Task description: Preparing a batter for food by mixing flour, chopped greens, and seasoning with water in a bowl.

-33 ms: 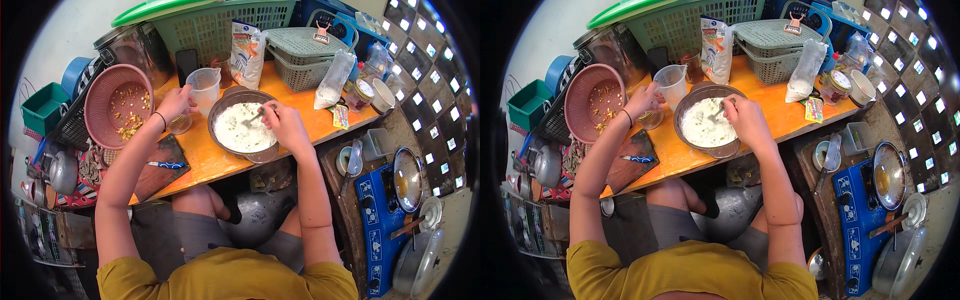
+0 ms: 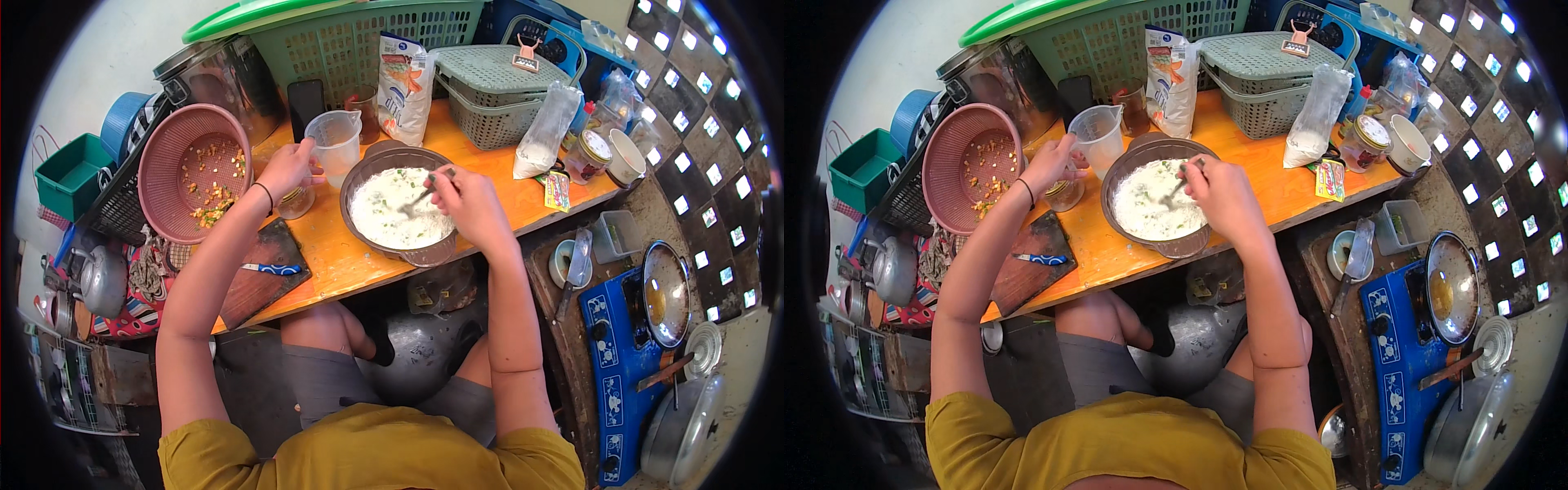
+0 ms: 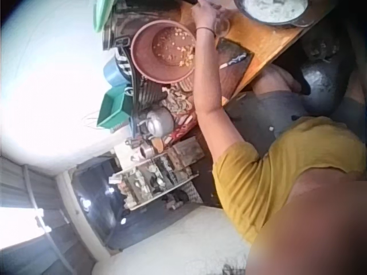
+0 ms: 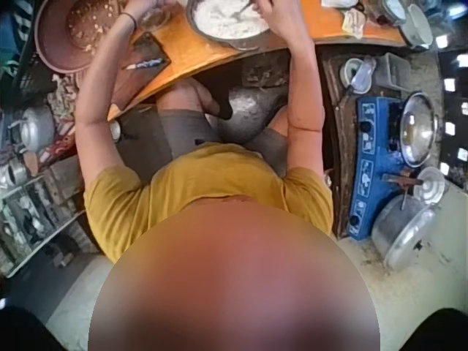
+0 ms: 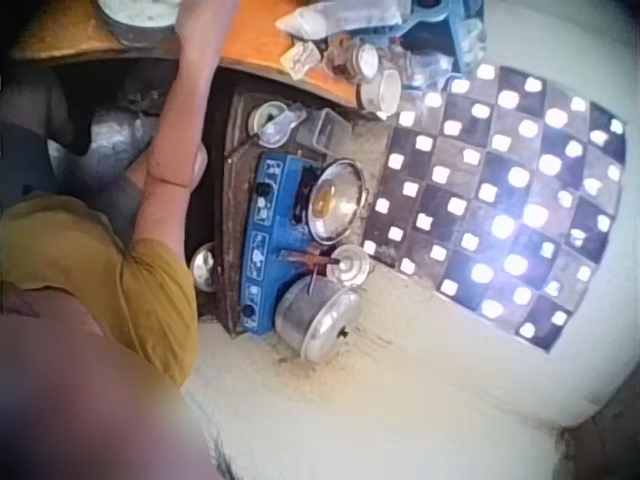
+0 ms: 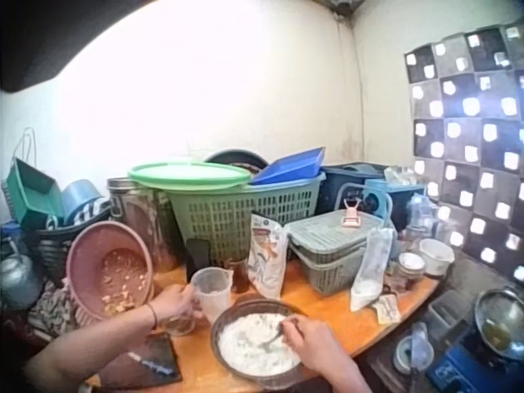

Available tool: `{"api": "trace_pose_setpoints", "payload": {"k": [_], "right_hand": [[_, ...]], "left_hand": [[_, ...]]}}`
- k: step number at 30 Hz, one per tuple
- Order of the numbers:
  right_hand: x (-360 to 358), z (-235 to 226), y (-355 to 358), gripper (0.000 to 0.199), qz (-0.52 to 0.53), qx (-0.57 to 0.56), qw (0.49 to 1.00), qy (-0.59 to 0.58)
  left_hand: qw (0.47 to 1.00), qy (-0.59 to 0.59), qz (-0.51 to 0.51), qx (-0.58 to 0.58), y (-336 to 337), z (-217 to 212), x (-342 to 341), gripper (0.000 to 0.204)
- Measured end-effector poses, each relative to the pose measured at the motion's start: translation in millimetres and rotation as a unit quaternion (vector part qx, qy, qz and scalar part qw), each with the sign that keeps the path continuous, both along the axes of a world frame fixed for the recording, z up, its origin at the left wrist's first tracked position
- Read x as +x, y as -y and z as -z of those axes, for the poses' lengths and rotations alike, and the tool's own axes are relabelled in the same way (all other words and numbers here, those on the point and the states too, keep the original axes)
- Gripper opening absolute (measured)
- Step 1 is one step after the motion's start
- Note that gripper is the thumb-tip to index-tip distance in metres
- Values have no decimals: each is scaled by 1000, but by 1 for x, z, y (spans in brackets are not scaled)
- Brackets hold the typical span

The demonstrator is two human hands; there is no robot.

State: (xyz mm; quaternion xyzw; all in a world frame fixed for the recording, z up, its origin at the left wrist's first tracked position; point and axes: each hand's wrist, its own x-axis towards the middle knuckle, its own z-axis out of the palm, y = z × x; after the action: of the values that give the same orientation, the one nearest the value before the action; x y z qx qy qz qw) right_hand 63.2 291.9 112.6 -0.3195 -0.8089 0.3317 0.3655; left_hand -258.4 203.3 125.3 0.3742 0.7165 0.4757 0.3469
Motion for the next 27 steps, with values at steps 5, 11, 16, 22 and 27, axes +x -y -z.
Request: {"api": "trace_pose_setpoints", "payload": {"k": [5,11,16,22,27], "right_hand": [[12,-13,-12,28,127,47,990,29],[-20,7,-14,27,10,40,999,-13],[-22,-11,-7,23,-170,-48,984,9],[-20,-37,-39,22,-181,193,963,46],[-14,-39,-48,29,-165,267,938,145]], "left_hand": [[999,45,-21,-22,5,11,2,56],[1000,7,15,-25,11,13,4,53],[999,-4,-1,-34,27,19,1,46],[891,-445,-5,93,81,-18,58,31],[990,91,93,-51,99,35,87,43]]}}
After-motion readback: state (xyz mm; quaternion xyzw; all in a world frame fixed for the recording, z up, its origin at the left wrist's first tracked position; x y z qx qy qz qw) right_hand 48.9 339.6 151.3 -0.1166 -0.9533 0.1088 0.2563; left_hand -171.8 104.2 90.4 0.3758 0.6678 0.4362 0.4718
